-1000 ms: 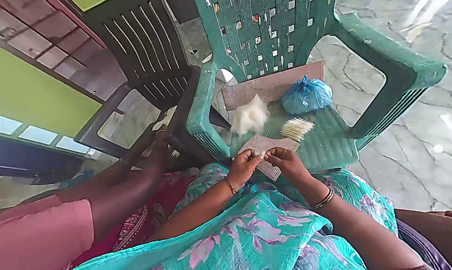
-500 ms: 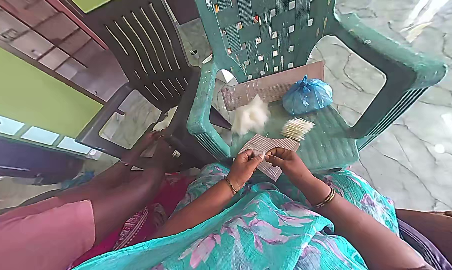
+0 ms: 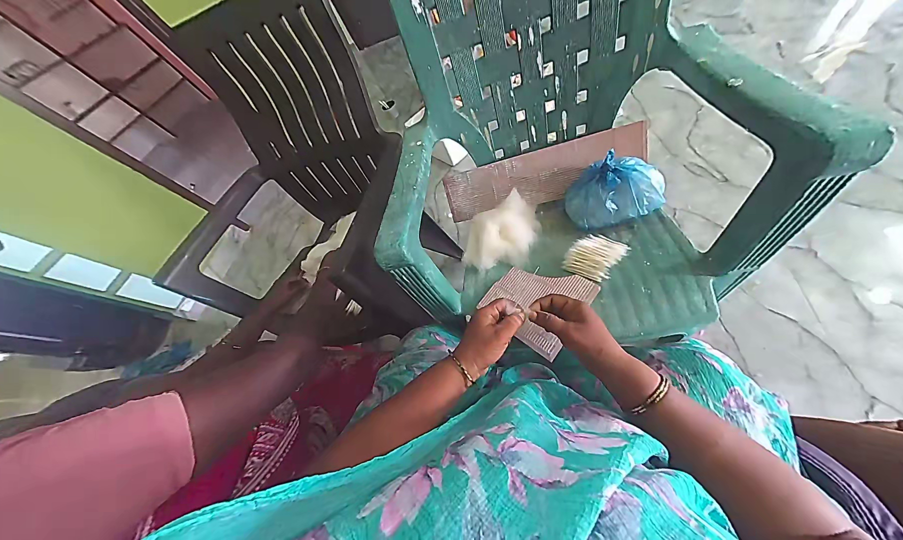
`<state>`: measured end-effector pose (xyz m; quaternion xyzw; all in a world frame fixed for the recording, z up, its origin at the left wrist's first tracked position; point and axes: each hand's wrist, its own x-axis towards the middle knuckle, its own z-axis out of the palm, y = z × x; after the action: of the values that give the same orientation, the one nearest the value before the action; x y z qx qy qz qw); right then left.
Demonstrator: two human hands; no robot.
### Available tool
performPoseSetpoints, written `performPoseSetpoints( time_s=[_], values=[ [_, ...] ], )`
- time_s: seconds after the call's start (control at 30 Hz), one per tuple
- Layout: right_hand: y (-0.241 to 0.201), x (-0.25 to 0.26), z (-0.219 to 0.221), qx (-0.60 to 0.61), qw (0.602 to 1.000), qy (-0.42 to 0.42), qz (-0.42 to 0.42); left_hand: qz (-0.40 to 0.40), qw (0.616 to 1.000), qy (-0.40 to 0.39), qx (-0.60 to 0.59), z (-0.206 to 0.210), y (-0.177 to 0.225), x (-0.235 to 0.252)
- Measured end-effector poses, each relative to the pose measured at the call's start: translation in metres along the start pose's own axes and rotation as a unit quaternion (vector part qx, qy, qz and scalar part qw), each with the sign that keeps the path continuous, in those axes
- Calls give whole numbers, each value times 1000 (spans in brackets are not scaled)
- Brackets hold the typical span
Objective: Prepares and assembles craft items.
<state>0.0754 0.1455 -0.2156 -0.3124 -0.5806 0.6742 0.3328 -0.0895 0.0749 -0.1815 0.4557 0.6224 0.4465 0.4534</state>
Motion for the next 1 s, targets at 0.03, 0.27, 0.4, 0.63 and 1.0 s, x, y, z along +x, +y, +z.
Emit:
performPoseSetpoints(
  time_s=[0.03,0.27,0.4,0.63,1.0],
  values=[
    [1,0,1,0,1000,8,-4,0,1000,0,3,0,0,0],
    [-1,2,-3,38,998,40,13,-13,1000,4,-5,0,2,0],
    [0,2,-1,62,997,30,30,-16,999,3,-38,2,4,-1],
    [0,2,0,71,996,43,38,-34,995,2,-94,1,2,-1],
    [6,4,0,24,999,39,9,-47,997,46,-49,3,3,-3]
  ],
)
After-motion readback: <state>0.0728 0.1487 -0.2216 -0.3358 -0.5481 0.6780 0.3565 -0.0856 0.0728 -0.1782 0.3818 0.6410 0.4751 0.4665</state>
